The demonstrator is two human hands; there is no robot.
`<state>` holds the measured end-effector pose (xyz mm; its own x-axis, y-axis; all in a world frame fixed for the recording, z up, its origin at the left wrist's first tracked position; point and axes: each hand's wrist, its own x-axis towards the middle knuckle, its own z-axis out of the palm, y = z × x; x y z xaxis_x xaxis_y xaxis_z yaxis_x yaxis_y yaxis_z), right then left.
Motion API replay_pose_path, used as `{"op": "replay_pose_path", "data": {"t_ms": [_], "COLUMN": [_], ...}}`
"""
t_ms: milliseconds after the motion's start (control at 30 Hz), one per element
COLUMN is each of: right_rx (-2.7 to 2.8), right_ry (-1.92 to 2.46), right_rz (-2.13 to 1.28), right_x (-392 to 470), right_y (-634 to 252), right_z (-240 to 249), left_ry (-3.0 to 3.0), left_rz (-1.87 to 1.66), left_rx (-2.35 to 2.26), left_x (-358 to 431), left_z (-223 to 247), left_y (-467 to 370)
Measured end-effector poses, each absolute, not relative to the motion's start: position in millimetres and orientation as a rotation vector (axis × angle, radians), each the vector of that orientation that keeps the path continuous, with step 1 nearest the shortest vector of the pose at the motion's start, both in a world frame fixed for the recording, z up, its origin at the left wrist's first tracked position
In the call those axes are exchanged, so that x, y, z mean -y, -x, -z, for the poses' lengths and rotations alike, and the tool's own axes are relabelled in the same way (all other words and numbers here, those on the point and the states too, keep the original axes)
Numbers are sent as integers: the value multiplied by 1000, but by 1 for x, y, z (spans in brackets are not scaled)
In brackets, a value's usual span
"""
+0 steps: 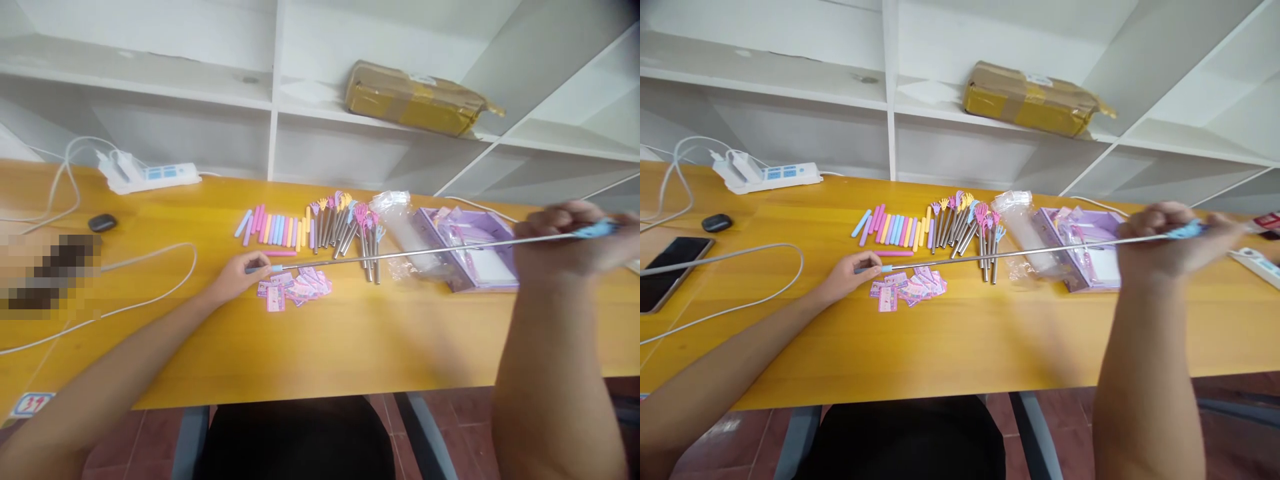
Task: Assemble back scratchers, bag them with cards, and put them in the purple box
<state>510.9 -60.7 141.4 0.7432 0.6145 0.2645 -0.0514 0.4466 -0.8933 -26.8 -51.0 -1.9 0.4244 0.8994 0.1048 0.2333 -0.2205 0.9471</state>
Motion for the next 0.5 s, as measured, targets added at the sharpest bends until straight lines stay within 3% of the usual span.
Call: {"op": "replay_pose_path", "data": {"t_ms": [200, 367, 500], "right_rx": [789, 1127, 1247], "right_ry": [990, 1037, 984], "right_rz": [-629, -821, -896], "right_x": [0, 26, 54], "right_y": [-342, -194, -137], "right_z": [-97, -39, -19], "left_ry": [-1279, -1148, -1149], "left_rz": [-1172, -1282, -1313], "left_rx": [-1074, -1073, -1086], "left_x": [47, 47, 46], "left_z": [9, 9, 11], "left_y": [26, 26, 27]}}
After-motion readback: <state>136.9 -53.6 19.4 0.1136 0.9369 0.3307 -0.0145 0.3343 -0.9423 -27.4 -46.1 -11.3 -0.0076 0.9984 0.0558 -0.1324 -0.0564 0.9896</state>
